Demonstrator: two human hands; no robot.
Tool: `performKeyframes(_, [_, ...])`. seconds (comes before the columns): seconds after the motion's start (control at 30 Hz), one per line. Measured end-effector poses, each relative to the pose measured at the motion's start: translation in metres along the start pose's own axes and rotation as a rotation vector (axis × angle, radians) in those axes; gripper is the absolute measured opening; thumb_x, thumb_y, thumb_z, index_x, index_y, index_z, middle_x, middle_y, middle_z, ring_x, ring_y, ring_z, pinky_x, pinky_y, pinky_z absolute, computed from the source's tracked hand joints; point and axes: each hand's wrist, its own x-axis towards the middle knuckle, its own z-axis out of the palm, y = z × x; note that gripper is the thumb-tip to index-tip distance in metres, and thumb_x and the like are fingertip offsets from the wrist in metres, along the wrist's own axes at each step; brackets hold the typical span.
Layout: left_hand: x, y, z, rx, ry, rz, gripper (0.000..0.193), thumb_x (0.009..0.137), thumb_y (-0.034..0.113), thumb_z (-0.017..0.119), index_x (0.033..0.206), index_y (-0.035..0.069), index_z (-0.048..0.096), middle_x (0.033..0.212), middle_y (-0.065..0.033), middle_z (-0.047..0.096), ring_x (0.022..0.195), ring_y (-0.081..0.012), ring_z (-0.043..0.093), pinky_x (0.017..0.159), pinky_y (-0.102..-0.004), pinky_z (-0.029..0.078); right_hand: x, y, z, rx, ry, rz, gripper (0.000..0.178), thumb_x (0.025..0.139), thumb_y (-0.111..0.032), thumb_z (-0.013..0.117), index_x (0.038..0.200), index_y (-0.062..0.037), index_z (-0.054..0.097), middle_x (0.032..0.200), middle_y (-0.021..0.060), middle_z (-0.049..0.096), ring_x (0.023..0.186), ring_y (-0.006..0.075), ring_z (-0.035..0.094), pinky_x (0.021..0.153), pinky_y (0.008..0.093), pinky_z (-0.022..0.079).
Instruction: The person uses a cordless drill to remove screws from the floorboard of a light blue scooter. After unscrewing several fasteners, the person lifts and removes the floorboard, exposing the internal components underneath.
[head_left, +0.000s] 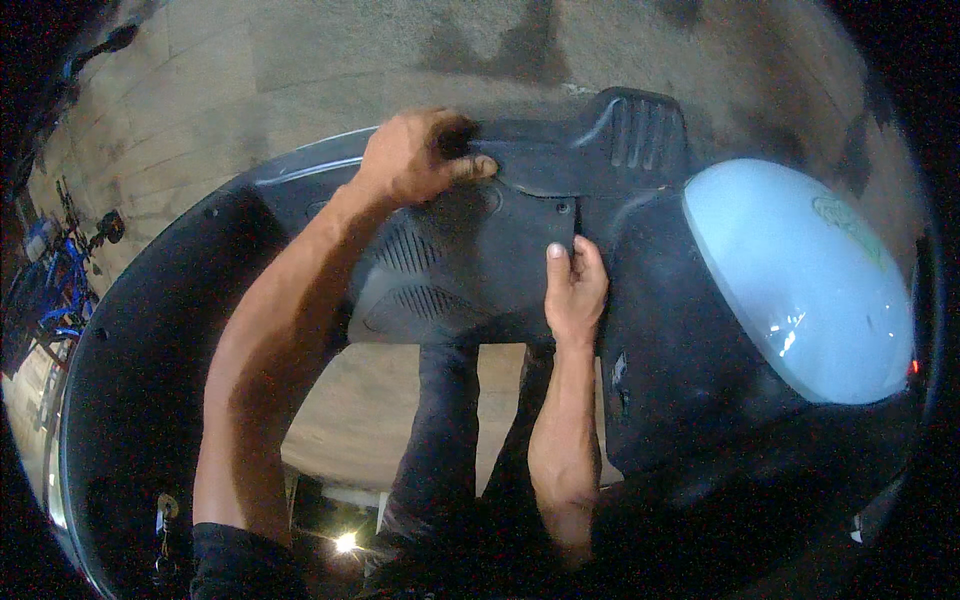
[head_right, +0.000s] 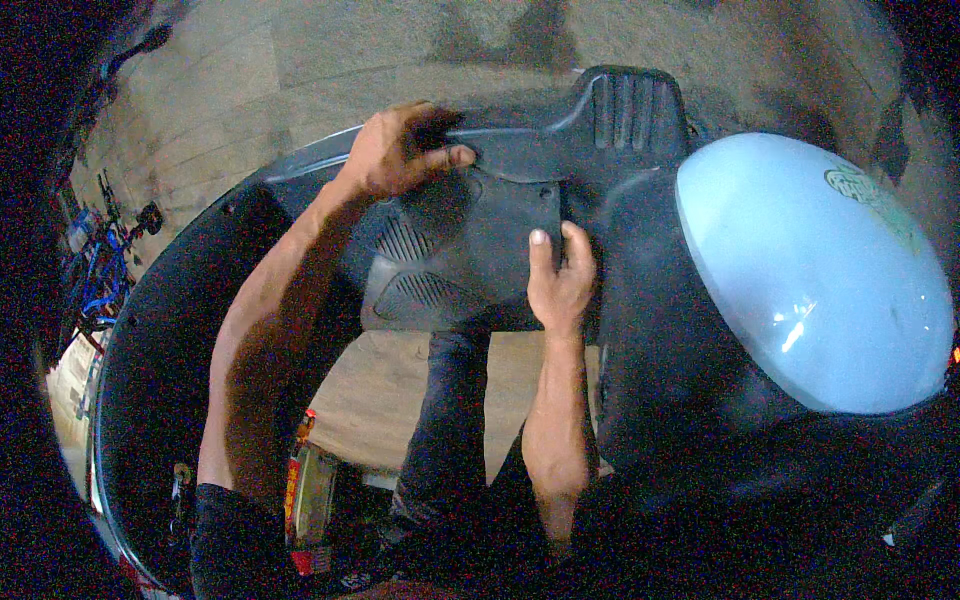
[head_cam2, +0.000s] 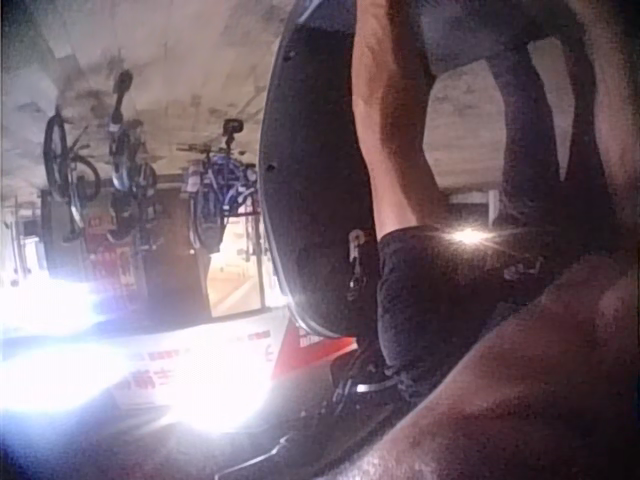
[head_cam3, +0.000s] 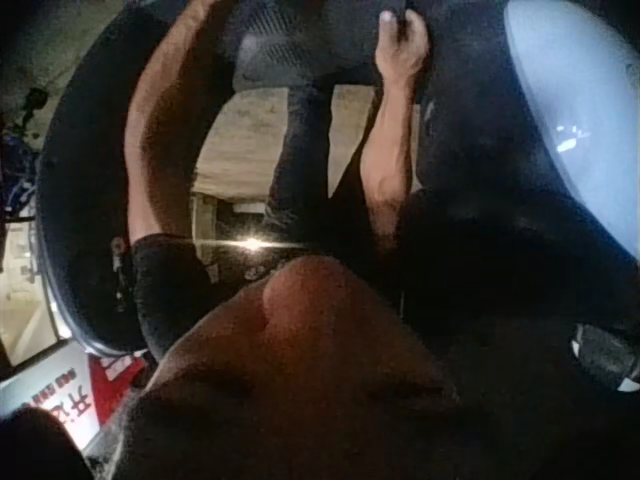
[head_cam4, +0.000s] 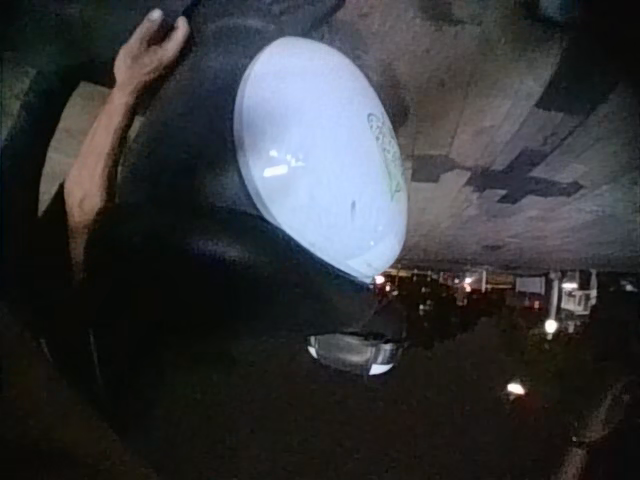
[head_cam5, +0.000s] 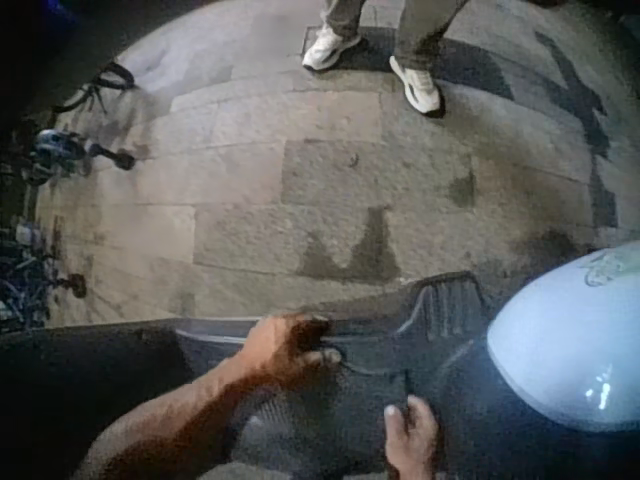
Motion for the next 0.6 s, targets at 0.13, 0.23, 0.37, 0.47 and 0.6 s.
performKeyframes(0.13, [0.001,-0.001,0.001,0.013,-0.013,0.017,0.06,0.071,0.05,0.074,0.108,0.003,0.066,0.104,-0.0155,0.066,0.096,-0.0331,0.064,0.083,-0.0399,0.05,0.001,-0.027,-0.003,-0.027,-0.052,0.15,0.032,0.092,-0.026,0.059,0.107,0.0018,0.056,0.091,0.0093,0.062,0.085,0.0183,0.056,0.079,0.0324,0.045])
performKeyframes(0.23, [0.0,0.005,-0.003,-0.062,-0.02,-0.035,0.061,0.07,0.051,0.074,0.108,0.003,0.066,0.106,-0.0157,0.066,0.097,-0.0326,0.063,0.084,-0.0391,0.05,0.0,-0.017,0.002,-0.187,0.059,0.11,0.032,0.092,-0.028,0.059,0.105,0.0019,0.057,0.091,0.0105,0.063,0.085,0.019,0.056,0.079,0.0334,0.045])
performKeyframes(0.37, [0.004,0.0,-0.005,-0.024,-0.048,0.018,0.063,0.07,0.052,0.073,0.111,0.005,0.065,0.109,-0.0164,0.064,0.103,-0.0336,0.06,0.087,-0.0413,0.048,-0.009,-0.013,0.002,-0.228,0.129,0.129,0.034,0.092,-0.026,0.059,0.108,0.0037,0.057,0.098,0.013,0.063,0.09,0.0199,0.057,0.084,0.0336,0.045])
performKeyframes(0.47, [0.01,0.006,-0.012,0.172,-0.138,0.111,0.073,0.072,0.057,0.069,0.126,0.01,0.057,0.113,-0.0178,0.057,0.112,-0.0367,0.051,0.094,-0.0475,0.04,-0.007,-0.015,0.001,-0.173,0.136,0.131,0.035,0.092,-0.023,0.06,0.112,0.0051,0.056,0.104,0.0129,0.063,0.095,0.0194,0.057,0.087,0.0323,0.044])
performKeyframes(0.6, [0.02,0.007,-0.013,0.153,-0.189,0.097,0.085,0.065,0.047,0.079,0.131,0.003,0.05,0.115,-0.0227,0.054,0.112,-0.0386,0.05,0.094,-0.0467,0.041,-0.009,-0.021,0.001,-0.024,0.115,0.235,0.038,0.092,-0.022,0.061,0.117,0.0056,0.054,0.109,0.011,0.062,0.099,0.0194,0.057,0.089,0.0318,0.044])
